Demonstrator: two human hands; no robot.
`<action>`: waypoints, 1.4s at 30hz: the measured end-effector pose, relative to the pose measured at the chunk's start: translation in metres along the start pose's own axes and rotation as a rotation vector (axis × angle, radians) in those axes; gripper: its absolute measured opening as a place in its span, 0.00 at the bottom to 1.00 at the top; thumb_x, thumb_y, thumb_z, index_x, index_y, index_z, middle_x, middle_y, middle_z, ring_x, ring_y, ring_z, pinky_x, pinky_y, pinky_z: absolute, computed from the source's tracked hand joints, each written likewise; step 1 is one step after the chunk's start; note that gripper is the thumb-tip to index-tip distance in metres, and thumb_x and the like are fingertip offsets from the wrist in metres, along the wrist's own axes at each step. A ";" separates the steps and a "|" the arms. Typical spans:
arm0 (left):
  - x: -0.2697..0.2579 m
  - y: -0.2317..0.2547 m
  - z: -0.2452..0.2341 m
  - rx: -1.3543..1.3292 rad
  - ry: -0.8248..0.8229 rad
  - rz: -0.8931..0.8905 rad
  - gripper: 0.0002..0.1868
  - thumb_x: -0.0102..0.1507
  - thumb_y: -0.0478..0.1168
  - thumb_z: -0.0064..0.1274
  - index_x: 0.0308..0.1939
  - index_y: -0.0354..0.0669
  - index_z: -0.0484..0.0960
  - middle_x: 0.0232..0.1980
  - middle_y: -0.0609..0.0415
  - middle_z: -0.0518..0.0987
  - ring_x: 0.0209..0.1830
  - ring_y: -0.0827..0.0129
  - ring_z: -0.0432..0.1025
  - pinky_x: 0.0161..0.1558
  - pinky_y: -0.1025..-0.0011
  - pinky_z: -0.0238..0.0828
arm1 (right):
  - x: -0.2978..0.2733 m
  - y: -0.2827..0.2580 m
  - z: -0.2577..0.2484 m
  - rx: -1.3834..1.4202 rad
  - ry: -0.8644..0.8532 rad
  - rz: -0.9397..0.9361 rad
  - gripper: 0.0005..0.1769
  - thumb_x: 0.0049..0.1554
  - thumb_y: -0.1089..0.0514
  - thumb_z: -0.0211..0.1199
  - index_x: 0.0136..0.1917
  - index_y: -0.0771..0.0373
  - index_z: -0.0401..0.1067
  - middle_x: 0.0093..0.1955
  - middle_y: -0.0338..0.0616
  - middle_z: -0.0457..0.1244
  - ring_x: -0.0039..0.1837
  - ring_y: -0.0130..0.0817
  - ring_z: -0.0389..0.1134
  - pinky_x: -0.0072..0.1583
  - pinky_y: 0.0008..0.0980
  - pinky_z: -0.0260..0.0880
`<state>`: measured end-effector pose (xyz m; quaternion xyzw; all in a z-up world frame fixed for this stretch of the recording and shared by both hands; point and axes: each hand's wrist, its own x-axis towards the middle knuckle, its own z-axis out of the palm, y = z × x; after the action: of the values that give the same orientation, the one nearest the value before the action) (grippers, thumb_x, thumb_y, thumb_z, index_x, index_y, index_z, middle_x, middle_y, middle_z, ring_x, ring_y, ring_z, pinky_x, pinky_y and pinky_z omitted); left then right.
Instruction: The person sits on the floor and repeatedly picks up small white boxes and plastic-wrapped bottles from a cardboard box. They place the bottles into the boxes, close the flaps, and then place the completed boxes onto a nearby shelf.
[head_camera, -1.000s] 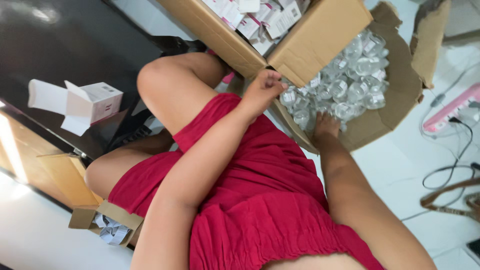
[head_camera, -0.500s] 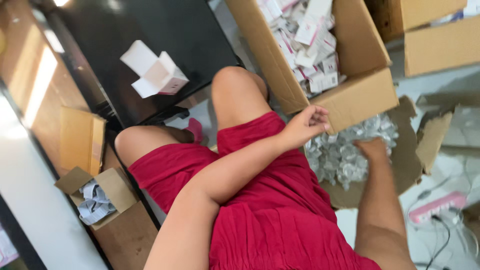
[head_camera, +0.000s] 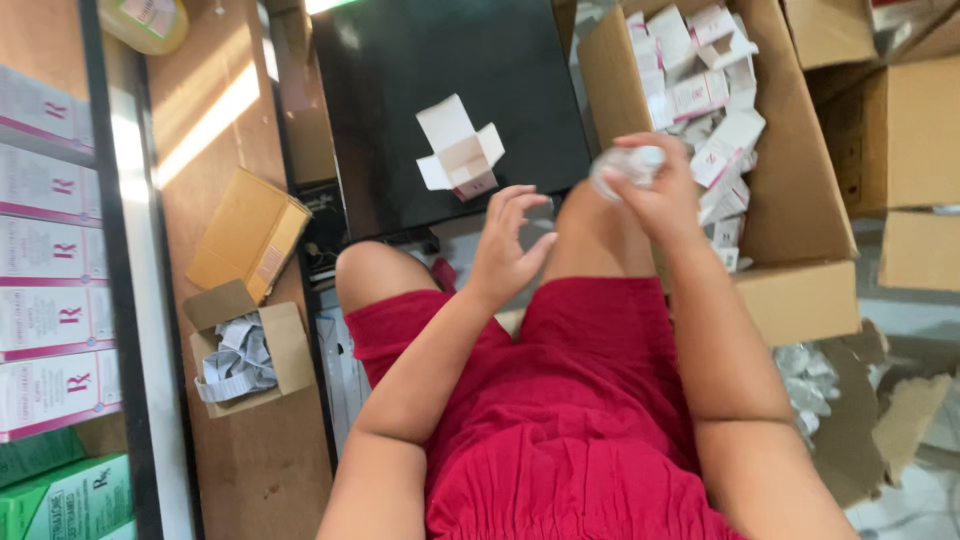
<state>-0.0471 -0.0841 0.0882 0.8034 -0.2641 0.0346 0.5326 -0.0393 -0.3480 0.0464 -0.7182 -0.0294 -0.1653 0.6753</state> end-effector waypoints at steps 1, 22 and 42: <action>0.001 -0.006 -0.014 0.136 0.075 0.040 0.27 0.61 0.35 0.66 0.62 0.49 0.73 0.68 0.49 0.69 0.66 0.58 0.69 0.64 0.61 0.72 | 0.022 -0.001 0.027 -0.046 0.009 -0.029 0.25 0.57 0.64 0.76 0.64 0.63 0.70 0.63 0.43 0.65 0.64 0.31 0.68 0.66 0.33 0.70; 0.065 -0.170 -0.003 0.857 0.368 -0.037 0.36 0.64 0.38 0.66 0.74 0.51 0.65 0.81 0.31 0.44 0.82 0.28 0.41 0.75 0.25 0.34 | 0.104 0.199 -0.034 -0.063 0.408 0.368 0.28 0.57 0.60 0.69 0.69 0.64 0.67 0.64 0.48 0.65 0.63 0.38 0.67 0.66 0.36 0.69; 0.075 -0.158 0.052 0.430 0.125 0.279 0.39 0.58 0.28 0.63 0.66 0.54 0.57 0.67 0.41 0.61 0.66 0.48 0.68 0.73 0.37 0.56 | 0.065 0.408 -0.156 -0.947 0.518 0.856 0.37 0.58 0.47 0.66 0.72 0.71 0.64 0.74 0.67 0.58 0.74 0.63 0.59 0.72 0.50 0.59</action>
<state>0.0785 -0.1121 -0.0409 0.8501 -0.3256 0.2127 0.3552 0.0997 -0.5484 -0.3220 -0.8216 0.4946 -0.0457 0.2798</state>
